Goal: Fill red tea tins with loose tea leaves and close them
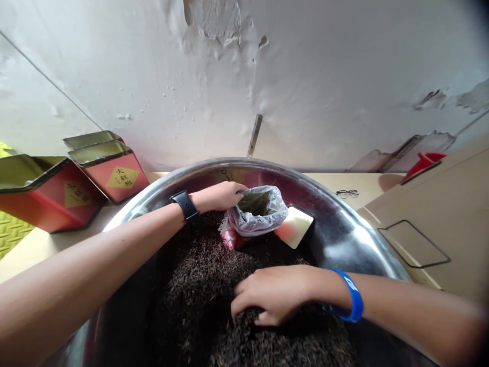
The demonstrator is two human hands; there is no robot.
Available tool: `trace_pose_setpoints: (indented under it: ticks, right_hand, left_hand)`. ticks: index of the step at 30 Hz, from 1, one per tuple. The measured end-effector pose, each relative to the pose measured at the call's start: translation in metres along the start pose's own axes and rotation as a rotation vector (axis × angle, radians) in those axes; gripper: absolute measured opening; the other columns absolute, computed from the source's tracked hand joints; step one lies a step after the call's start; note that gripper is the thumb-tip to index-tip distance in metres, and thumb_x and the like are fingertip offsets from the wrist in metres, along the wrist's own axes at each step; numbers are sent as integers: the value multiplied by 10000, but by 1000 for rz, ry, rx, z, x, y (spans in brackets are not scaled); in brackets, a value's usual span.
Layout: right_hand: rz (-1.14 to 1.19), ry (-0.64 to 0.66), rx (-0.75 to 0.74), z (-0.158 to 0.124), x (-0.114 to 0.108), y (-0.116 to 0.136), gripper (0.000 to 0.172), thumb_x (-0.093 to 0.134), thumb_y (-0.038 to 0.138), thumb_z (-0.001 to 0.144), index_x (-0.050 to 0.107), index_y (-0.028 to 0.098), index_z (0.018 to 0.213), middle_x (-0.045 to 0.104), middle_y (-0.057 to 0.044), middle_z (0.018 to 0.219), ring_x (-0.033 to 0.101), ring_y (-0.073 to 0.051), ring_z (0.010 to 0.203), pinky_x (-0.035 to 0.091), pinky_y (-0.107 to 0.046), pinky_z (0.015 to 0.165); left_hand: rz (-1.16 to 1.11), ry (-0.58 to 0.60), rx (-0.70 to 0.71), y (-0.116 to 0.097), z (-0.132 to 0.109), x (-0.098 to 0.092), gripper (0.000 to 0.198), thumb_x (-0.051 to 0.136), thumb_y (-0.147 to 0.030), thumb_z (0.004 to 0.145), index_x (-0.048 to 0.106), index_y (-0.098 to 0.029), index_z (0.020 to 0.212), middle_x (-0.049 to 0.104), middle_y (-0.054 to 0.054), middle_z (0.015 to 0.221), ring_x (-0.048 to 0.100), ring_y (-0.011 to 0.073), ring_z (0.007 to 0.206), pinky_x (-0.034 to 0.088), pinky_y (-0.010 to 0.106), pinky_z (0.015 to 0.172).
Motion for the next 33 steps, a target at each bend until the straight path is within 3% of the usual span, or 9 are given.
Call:
trace_pose_setpoints:
  ticks: [3,6,10,15,21,27,33]
  right_hand:
    - [9,6,-45,-1,-1,0,375,543,70,732,614,136,1094,614,-78,1027,569,-149,859,400,-216,679]
    - [16,-24,-44,-2,-3,0,372,541,66,733,610,135,1092,616,-78,1033,571,-147,857,397,-218,669]
    - [44,-42,-4,-1,-4,-1,326,536,167,800,580,161,1123,667,-69,977,597,-147,805,387,-223,644]
    - [60,-60,69,0,-4,-1,207,513,352,859,629,209,952,697,-31,843,598,-126,680,340,-209,550]
    - [-27,-87,119,0,-6,1,437,406,559,871,637,193,806,684,-39,716,541,-117,552,266,-224,483]
    - [-59,-88,131,0,-6,1,494,335,576,891,644,193,841,692,-60,737,562,-130,567,287,-235,503]
    - [-84,-242,137,-5,-19,-1,391,401,501,899,611,189,790,665,-27,680,563,-120,567,301,-221,509]
  left_hand:
    - [3,2,4,1,1,0,339,397,-225,837,628,-203,1084,679,40,1041,611,155,834,426,236,718]
    - [6,6,1,1,1,0,346,399,-223,834,624,-197,1096,676,43,1053,613,157,850,431,236,733]
    - [16,8,-2,-1,0,-1,350,399,-230,840,621,-196,1109,676,41,1056,615,161,860,434,241,747]
    - [22,10,0,-3,-1,-2,336,397,-238,844,623,-200,1089,682,35,1026,618,150,836,432,230,715]
    - [25,14,9,-3,-1,-2,320,397,-250,851,621,-194,1072,684,36,1008,614,142,809,425,226,701]
    - [19,16,12,-3,-1,-2,325,395,-264,857,619,-188,1079,678,54,1012,608,157,824,419,240,710]
    - [14,21,34,-1,0,-1,344,398,-256,857,612,-184,1116,676,59,1028,600,153,821,421,239,725]
Point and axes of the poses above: each hand's wrist, its own z-axis towards the middle knuckle, its own x-axis out of the palm, y = z × x, the point moved 4 cm from there along z, towards the middle knuckle
